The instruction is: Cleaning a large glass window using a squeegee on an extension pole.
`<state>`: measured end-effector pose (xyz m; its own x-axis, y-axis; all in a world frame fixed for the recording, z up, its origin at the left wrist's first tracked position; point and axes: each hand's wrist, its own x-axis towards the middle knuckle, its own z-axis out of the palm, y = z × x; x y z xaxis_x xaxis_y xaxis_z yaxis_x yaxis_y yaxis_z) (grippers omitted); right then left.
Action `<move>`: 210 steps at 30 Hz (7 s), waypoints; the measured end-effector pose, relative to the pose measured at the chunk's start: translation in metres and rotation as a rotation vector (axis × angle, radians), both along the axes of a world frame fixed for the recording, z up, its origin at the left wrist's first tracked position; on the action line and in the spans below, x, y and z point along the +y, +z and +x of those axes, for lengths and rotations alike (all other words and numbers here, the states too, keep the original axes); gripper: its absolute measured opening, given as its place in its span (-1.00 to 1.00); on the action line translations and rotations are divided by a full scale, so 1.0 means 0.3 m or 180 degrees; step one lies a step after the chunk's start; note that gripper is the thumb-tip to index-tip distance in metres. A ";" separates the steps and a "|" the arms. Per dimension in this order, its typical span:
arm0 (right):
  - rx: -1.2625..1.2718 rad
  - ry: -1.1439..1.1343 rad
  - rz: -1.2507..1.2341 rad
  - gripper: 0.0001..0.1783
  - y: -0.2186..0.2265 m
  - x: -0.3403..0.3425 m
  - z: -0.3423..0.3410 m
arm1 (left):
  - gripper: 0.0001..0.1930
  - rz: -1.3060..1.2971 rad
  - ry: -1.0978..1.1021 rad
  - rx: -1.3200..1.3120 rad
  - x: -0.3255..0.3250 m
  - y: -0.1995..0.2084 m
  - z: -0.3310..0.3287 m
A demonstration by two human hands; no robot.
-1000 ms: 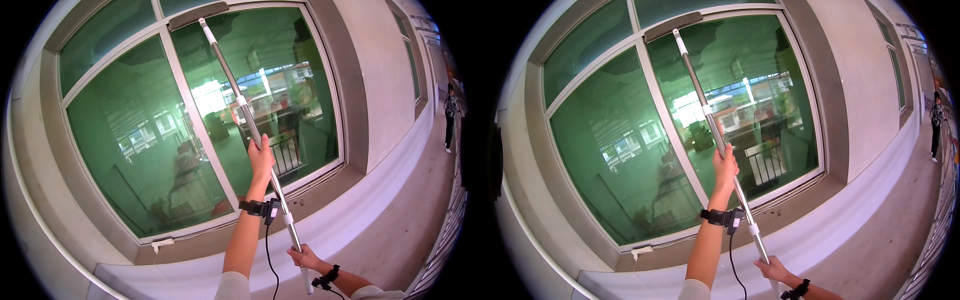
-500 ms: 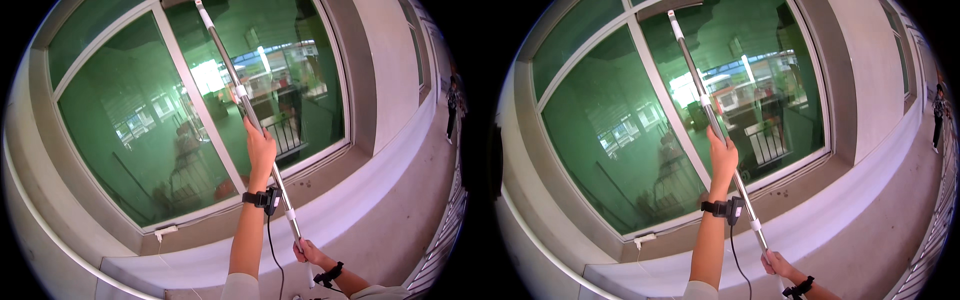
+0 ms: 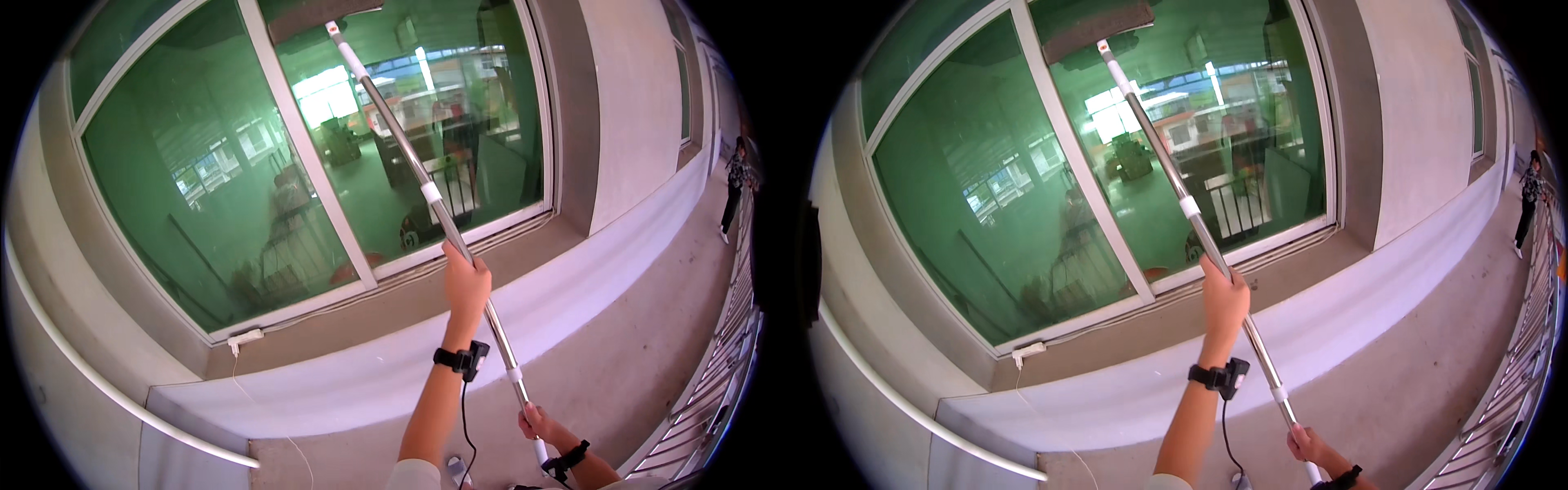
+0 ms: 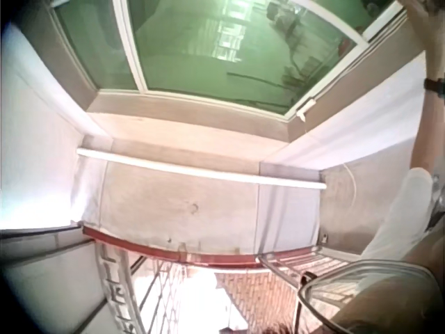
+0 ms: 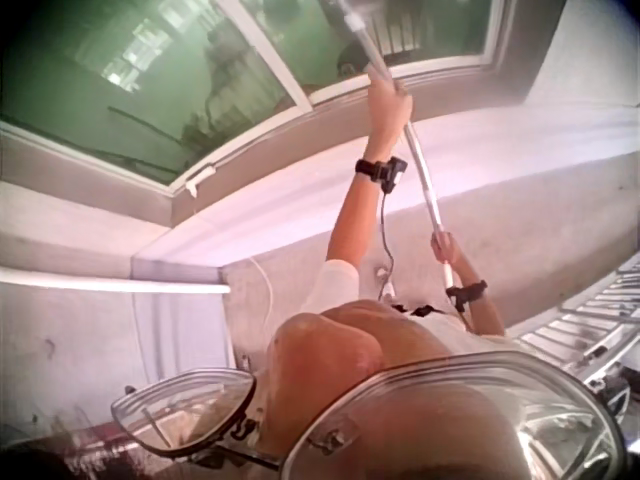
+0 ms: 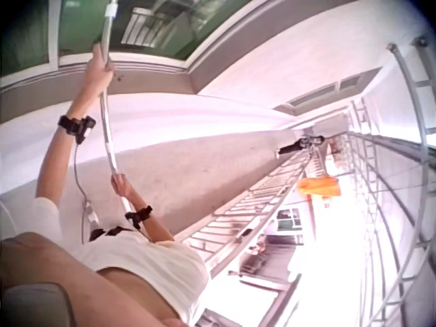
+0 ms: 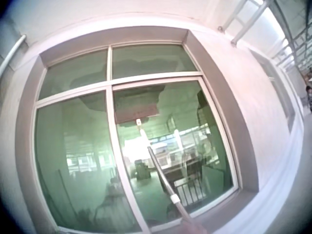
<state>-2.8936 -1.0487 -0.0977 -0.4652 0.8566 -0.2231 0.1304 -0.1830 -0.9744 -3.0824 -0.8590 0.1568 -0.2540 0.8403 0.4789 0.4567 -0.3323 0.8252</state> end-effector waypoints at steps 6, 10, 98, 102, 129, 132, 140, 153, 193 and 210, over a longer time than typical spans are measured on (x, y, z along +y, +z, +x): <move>-0.0609 -0.0054 -0.0446 -0.20 -0.245 -0.256 0.230 | -0.71 -0.0058 0.0008 -0.0239 -0.176 -0.302 0.159; -0.0857 -0.0163 -0.0663 -0.18 -0.206 -0.411 0.295 | -0.70 -0.0642 -0.0013 -0.0501 -0.289 -0.530 0.222; 0.0634 -0.0140 0.0188 -0.24 0.408 0.798 0.511 | -0.84 0.0764 -0.0509 -0.0286 0.697 0.531 0.675; 0.0498 -0.0136 0.0145 -0.23 0.409 0.766 0.521 | -0.85 0.0752 -0.0569 -0.0360 0.683 0.502 0.653; 0.0377 -0.0147 -0.0809 -0.17 -0.276 0.161 0.810 | -0.86 -0.0472 -0.0721 -0.0842 0.265 -0.234 0.866; 0.0363 -0.0141 -0.0914 -0.16 -0.378 0.059 0.824 | -0.89 -0.0705 -0.0734 -0.1042 0.187 -0.365 0.861; 0.0048 -0.0439 -0.1390 -0.23 -0.608 -0.287 0.913 | -0.89 -0.1318 -0.0968 -0.1376 -0.031 -0.685 0.896; -0.0592 -0.0287 -0.1898 -0.05 -0.574 -0.714 1.019 | -0.85 -0.1899 -0.0753 -0.1533 -0.357 -1.092 0.955; 0.0998 -0.0033 0.0177 -0.27 0.284 1.157 1.270 | -0.89 0.1077 -0.1154 -0.0605 0.989 0.453 1.442; 0.0904 0.0281 0.0113 -0.26 0.333 1.256 1.339 | -0.86 0.1085 -0.0824 -0.0644 1.123 0.445 1.480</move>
<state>-2.4919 -0.6720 0.0023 -0.5778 0.8150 -0.0439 -0.1343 -0.1481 -0.9798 -2.6383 -0.5221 0.2902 -0.1735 0.6918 0.7010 0.1644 -0.6814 0.7132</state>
